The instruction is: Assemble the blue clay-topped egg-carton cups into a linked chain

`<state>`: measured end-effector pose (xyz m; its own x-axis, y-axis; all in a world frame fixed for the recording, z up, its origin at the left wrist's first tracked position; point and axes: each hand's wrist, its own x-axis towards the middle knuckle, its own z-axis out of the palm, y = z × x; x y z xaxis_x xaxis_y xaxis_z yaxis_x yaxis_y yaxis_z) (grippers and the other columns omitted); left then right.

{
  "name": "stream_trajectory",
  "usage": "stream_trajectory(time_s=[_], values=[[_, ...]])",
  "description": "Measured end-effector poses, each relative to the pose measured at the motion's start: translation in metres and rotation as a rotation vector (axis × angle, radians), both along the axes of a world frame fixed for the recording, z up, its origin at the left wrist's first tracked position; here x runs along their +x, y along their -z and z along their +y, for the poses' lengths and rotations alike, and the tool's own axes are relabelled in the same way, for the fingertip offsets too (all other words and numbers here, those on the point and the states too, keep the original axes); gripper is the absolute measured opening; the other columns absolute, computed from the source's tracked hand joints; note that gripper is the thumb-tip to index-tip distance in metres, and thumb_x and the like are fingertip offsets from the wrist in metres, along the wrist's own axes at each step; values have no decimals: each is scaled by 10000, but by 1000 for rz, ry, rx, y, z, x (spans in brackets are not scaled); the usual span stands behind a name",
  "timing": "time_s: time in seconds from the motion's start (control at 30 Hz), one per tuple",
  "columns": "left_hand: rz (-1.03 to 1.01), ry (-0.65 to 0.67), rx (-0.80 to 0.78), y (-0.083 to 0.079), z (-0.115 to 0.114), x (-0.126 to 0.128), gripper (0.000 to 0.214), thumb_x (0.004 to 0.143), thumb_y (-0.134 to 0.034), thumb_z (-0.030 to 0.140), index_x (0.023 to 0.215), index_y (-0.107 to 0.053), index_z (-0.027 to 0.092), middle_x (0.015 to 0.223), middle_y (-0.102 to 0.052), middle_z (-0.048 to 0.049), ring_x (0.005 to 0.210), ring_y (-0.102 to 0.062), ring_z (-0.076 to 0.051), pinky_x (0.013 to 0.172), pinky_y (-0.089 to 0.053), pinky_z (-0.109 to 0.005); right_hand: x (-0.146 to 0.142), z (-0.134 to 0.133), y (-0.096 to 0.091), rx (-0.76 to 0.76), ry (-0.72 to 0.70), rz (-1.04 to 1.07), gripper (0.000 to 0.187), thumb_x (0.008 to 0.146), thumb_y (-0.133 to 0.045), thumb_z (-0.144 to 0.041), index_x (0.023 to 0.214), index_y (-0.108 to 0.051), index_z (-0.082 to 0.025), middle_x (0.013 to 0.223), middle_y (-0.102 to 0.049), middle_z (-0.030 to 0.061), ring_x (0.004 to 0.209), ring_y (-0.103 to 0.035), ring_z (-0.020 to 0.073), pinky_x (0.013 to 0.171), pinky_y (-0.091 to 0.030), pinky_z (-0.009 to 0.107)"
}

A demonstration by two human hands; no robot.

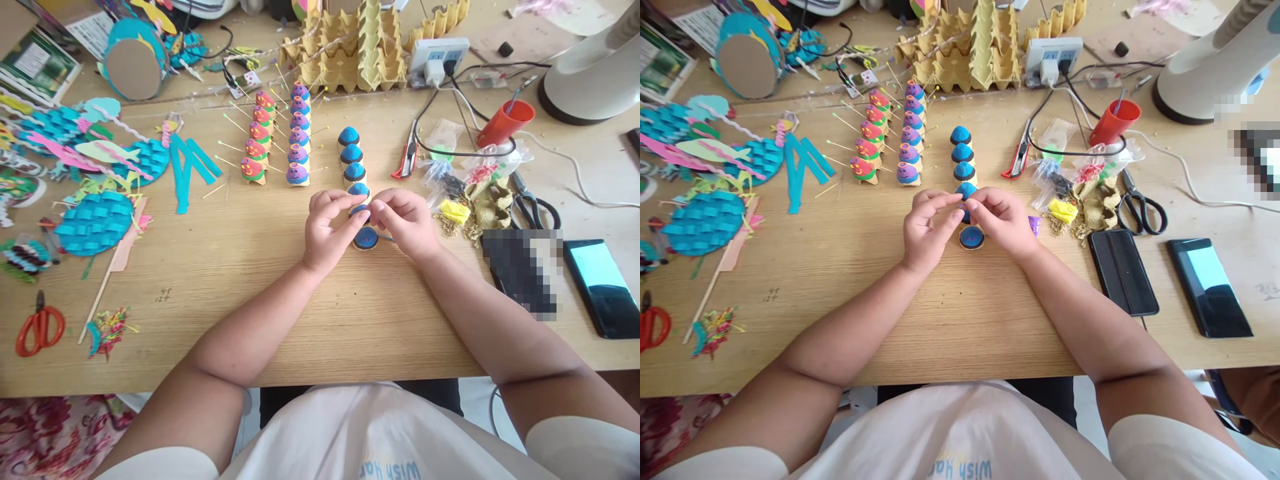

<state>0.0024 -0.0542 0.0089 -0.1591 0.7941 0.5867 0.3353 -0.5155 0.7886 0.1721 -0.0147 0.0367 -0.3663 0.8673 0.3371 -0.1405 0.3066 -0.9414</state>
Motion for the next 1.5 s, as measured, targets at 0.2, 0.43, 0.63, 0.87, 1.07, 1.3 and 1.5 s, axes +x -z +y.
stream_trajectory(time_s=[0.2, 0.43, 0.63, 0.87, 1.07, 1.3, 1.5], values=[[75, -20, 43, -2, 1, 1, 192, 981, -743, 476, 1032, -841, 319, 1019, -747, -16, 1057, -680, -169, 1014, -532, -370, 1, -1, -1, 32, -26, -24, 422, 932, -778, -563, 763, -718, -181, 642, -638, -23, 567, -528, 68, 551, -434, 222], [68, -40, 27, -1, 2, 0, 235, 970, -732, 536, 971, -853, 335, 979, -738, -17, 1025, -678, -175, 994, -541, -383, 1, -2, -5, 24, -39, -65, 491, 922, -758, -620, 691, -683, -193, 643, -633, -9, 592, -527, 93, 580, -448, 253], [70, -10, -6, -1, 1, -1, 283, 961, -740, 548, 1101, -845, 326, 1052, -743, -25, 1084, -674, -177, 1046, -521, -373, -1, -1, -1, -22, -25, -9, 463, 895, -792, -615, 733, -698, -191, 630, -645, -19, 558, -519, 83, 553, -447, 239], [54, -12, 29, 1, 1, -1, 244, 972, -757, 477, 1162, -822, 338, 1061, -753, -17, 1075, -674, -165, 1027, -517, -364, 1, 0, -2, 2, -8, -3, 476, 917, -775, -599, 710, -696, -178, 626, -648, -15, 557, -525, 73, 556, -442, 226], [77, -31, 19, -2, 1, -1, 221, 981, -735, 500, 1029, -841, 312, 1036, -753, -27, 1051, -688, -169, 1005, -541, -378, 1, -1, -4, 10, -31, -46, 534, 926, -746, -633, 656, -667, -179, 613, -630, -13, 559, -507, 79, 566, -437, 241], [85, -57, 24, 0, 2, 0, 220, 976, -736, 506, 984, -848, 318, 1003, -742, -22, 1029, -690, -164, 986, -554, -371, 2, -2, -4, 11, -73, -19, 507, 944, -739, -609, 684, -678, -178, 638, -635, -9, 581, -518, 80, 581, -436, 245], [51, -17, 0, 0, 0, -1, 250, 962, -745, 533, 1055, -847, 324, 1051, -737, -29, 1077, -686, -176, 1021, -546, -371, 0, -2, -3, -47, -69, 22, 456, 895, -799, -603, 760, -688, -182, 646, -647, -19, 567, -522, 75, 549, -435, 227]])
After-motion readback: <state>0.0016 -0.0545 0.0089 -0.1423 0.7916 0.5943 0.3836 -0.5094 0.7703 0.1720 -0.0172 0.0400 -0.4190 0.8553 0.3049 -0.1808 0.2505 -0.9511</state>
